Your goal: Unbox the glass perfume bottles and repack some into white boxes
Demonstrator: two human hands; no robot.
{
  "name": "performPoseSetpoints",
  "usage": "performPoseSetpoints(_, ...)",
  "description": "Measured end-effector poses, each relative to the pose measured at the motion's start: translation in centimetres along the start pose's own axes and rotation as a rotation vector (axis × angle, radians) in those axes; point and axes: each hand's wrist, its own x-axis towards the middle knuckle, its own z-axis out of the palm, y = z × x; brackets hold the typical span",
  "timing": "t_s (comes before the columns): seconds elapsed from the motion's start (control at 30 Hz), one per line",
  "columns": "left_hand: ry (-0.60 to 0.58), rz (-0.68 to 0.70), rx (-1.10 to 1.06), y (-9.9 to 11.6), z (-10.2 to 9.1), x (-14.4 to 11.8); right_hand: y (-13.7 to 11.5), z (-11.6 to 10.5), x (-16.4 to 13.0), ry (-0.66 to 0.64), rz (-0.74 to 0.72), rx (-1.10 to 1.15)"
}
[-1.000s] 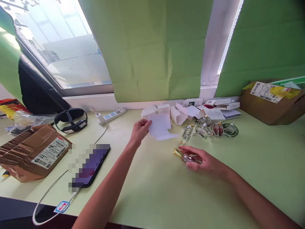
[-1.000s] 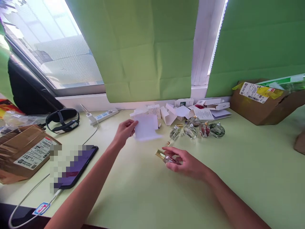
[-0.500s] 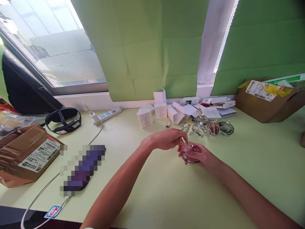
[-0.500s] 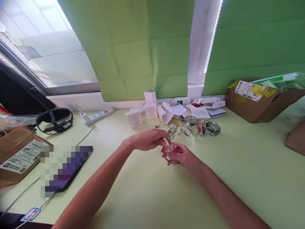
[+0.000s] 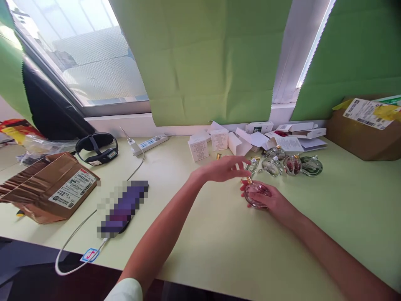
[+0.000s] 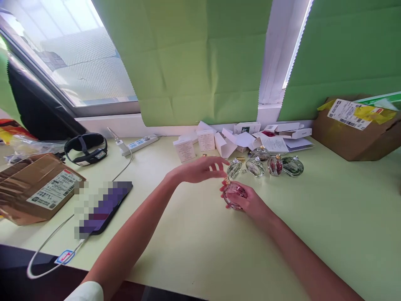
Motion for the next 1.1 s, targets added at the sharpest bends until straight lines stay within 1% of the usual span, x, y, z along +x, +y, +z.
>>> performPoseSetpoints(0.03, -0.078, 0.067, -0.031, 0.7, 0.2, 0.1, -0.1, 0.0, -0.1, -0.008, 0.004, -0.003)
performPoseSetpoints(0.1, -0.125, 0.148, -0.045, 1.5, 0.6, 0.3, -0.2, 0.1, -0.2, -0.022, 0.010, -0.008)
performPoseSetpoints(0.17, -0.114, 0.178, 0.004, 1.6, 1.0, 0.5, -0.1, 0.1, -0.2, -0.012, 0.008, -0.011)
performPoseSetpoints(0.27, -0.130, 0.212, 0.142, 1.1, 1.6, 0.7, 0.3, 0.0, 0.1, 0.011, -0.002, -0.026)
performPoseSetpoints(0.33, -0.090, 0.213, 0.230, 1.0, 1.8, 0.6, 0.5, -0.1, 0.2, 0.020, -0.018, -0.050)
performPoseSetpoints(0.4, -0.032, 0.177, 0.275, 1.1, 2.1, 0.5, 0.5, -0.1, 0.3, 0.046, -0.053, -0.113)
performPoseSetpoints(0.5, 0.025, 0.110, 0.282, 1.4, 2.6, 0.7, 0.3, 0.2, 0.3, 0.148, -0.145, -0.348)
performPoseSetpoints(0.6, 0.078, 0.056, 0.314, 1.8, 3.2, 1.0, 0.1, 0.7, 0.2, 0.302, -0.328, -0.621)
performPoseSetpoints(0.67, 0.110, 0.019, 0.356, 2.1, 3.5, 1.2, 0.1, 1.0, 0.2, 0.391, -0.478, -0.748)
performPoseSetpoints(0.73, 0.124, -0.023, 0.391, 2.7, 3.8, 1.3, 0.1, 1.3, 0.2, 0.444, -0.586, -0.846)
performPoseSetpoints(0.83, 0.155, -0.122, 0.410, 3.8, 4.0, 1.1, 0.0, 1.7, 0.2, 0.479, -0.673, -0.944)
performPoseSetpoints(0.9, 0.176, -0.191, 0.413, 4.4, 3.9, 0.9, -0.1, 1.9, 0.1, 0.506, -0.718, -0.963)
performPoseSetpoints(0.93, 0.176, -0.219, 0.420, 4.7, 3.7, 0.8, -0.3, 1.9, 0.1, 0.511, -0.721, -0.941)
performPoseSetpoints(0.97, 0.164, -0.227, 0.429, 4.8, 3.5, 0.6, -0.5, 1.9, 0.0, 0.492, -0.687, -0.890)
performPoseSetpoints(1.0, 0.143, -0.207, 0.436, 4.9, 3.1, 0.4, -0.6, 1.7, -0.1, 0.446, -0.612, -0.811)
performPoseSetpoints(1.03, 0.114, -0.160, 0.434, 4.9, 2.7, 0.3, -0.8, 1.4, -0.2, 0.376, -0.509, -0.706)
performPoseSetpoints(1.1, 0.042, -0.010, 0.405, 4.8, 1.8, -0.1, -1.3, 0.7, -0.4, 0.206, -0.304, -0.466)
